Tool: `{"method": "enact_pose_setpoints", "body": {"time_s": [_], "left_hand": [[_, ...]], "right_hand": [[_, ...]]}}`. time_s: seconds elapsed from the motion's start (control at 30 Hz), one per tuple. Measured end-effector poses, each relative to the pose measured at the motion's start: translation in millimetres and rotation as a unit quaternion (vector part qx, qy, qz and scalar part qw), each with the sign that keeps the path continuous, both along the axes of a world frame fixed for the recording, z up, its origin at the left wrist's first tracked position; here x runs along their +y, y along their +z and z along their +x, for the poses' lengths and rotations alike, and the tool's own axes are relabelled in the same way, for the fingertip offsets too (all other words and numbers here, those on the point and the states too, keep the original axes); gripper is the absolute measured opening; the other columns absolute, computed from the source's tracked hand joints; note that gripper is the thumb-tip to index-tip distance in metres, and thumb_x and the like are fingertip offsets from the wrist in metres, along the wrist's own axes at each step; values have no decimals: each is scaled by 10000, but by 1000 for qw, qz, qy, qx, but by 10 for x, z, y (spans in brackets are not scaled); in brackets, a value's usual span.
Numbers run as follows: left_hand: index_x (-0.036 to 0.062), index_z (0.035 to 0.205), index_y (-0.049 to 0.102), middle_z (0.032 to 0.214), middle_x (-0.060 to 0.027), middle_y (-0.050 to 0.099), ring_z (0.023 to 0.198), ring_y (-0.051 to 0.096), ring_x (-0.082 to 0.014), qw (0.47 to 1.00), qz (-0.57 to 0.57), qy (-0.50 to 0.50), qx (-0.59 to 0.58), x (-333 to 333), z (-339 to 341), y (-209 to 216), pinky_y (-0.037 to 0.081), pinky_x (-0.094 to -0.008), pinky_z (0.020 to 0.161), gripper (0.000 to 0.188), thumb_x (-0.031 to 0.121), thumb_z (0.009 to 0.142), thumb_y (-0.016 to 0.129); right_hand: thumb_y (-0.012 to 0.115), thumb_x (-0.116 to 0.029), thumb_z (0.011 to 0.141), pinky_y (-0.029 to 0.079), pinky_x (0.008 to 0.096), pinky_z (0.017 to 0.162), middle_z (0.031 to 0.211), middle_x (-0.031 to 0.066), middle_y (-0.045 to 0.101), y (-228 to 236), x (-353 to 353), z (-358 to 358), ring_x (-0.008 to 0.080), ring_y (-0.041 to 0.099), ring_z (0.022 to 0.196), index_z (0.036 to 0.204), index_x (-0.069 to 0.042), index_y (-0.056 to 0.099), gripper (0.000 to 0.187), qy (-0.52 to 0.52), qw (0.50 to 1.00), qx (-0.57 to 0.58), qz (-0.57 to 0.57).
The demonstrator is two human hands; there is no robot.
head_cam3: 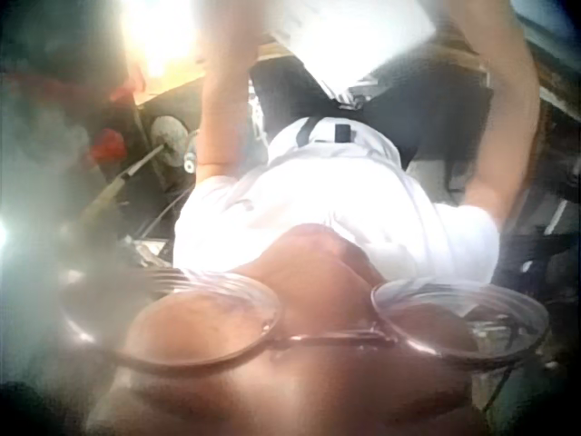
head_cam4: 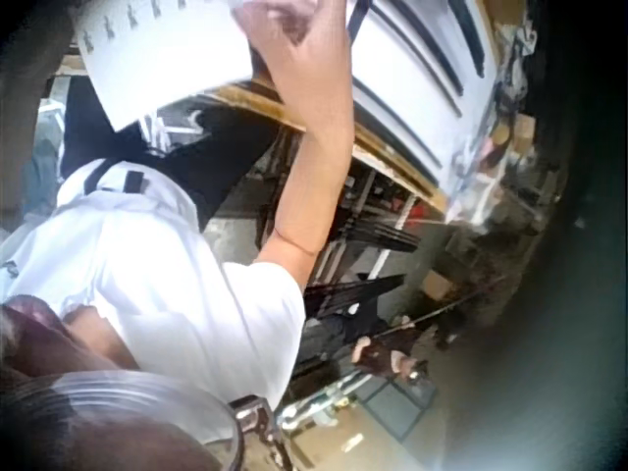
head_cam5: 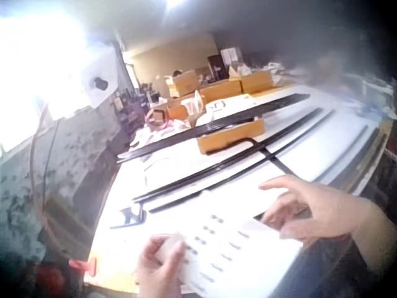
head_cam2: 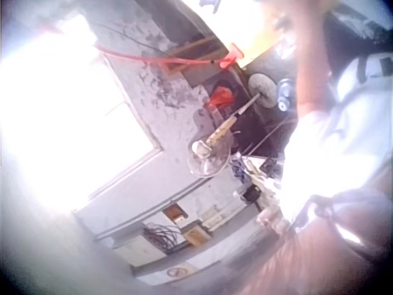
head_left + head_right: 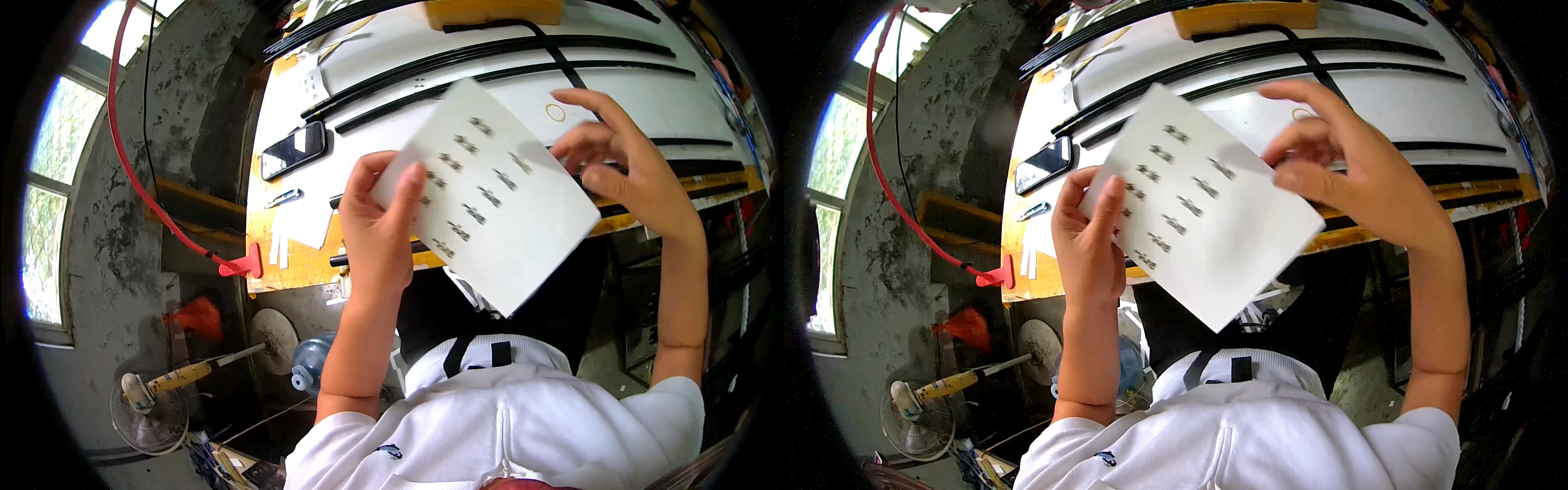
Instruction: The person picks up small adhesive labels from a sheet and applies them to the ends of several black rods. They peel each label, position it on a rod end, and smooth it down before moving to the next rod.
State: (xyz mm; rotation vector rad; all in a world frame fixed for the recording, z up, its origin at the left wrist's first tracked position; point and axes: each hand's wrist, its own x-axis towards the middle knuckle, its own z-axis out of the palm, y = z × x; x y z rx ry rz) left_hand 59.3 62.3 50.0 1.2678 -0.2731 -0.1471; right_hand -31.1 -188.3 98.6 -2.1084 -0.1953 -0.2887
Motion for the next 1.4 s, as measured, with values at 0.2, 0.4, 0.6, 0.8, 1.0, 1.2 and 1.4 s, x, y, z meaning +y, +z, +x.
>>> {"method": "enact_pose_setpoints", "body": {"time_s": [0.2, 0.4, 0.6, 0.8, 1.0, 1.2, 1.4], "left_hand": [[50, 976, 519, 857, -33, 609, 748, 562, -75, 988, -119, 46, 90, 43, 66, -161, 472, -219, 668, 263, 160, 867, 731], [34, 1088, 484, 982, -84, 627, 858, 605, -106, 998, -17, -20, 62, 303, 127, -205, 514, -230, 750, 309, 92, 868, 693], [12, 1199, 528, 1042, -106, 639, 911, 610, -121, 997, 24, 47, 49, 609, 173, -122, 505, -228, 780, 326, 48, 889, 622], [-29, 1146, 658, 1118, -80, 642, 990, 594, -117, 995, 46, 86, 36, 900, 79, -131, 455, -228, 876, 260, 1, 895, 602], [-35, 1152, 651, 1088, -68, 634, 987, 579, -110, 991, 110, 73, 16, 1058, 239, -100, 454, -233, 867, 256, 32, 911, 594], [-11, 1188, 638, 1091, -56, 630, 940, 592, -110, 983, 182, 10, -21, 939, 671, -128, 483, -242, 838, 297, 97, 917, 588], [-37, 1230, 596, 1149, -142, 633, 966, 647, -177, 984, 132, -91, 77, 660, 1165, -165, 571, -302, 803, 338, 128, 936, 570]], "right_hand": [[631, -112, 869, 505, 218, 629, 858, 77, 661, -95, 56, 74, 108, 624, 671, 1231, -3, 542, 389, -20, 973, 184, 137], [553, -109, 924, 417, 162, 445, 707, 29, 606, -323, -28, 569, 36, 495, 472, 1144, 22, 613, 263, -24, 977, 180, 115], [585, -149, 895, 527, 349, 692, 768, 131, 655, -974, -187, 1389, 254, 641, 729, 1109, 10, 628, 270, -26, 957, -30, -286], [648, -120, 822, 515, 421, 838, 1008, 184, 648, -1240, -199, 2074, 357, 624, 959, 1059, -8, 619, 263, -20, 856, 11, -516], [616, -18, 744, 535, 455, 763, 830, 187, 667, -1278, -162, 2444, 373, 657, 828, 816, 5, 656, 85, -29, 813, 55, -578], [643, -63, 726, 545, 436, 734, 814, 179, 669, -1244, -163, 2426, 369, 659, 794, 856, -9, 652, 141, -2, 828, 22, -560], [631, -61, 753, 531, 439, 755, 850, 159, 660, -1164, -168, 2489, 340, 640, 884, 992, -57, 613, 240, 12, 819, 95, -565]]}}
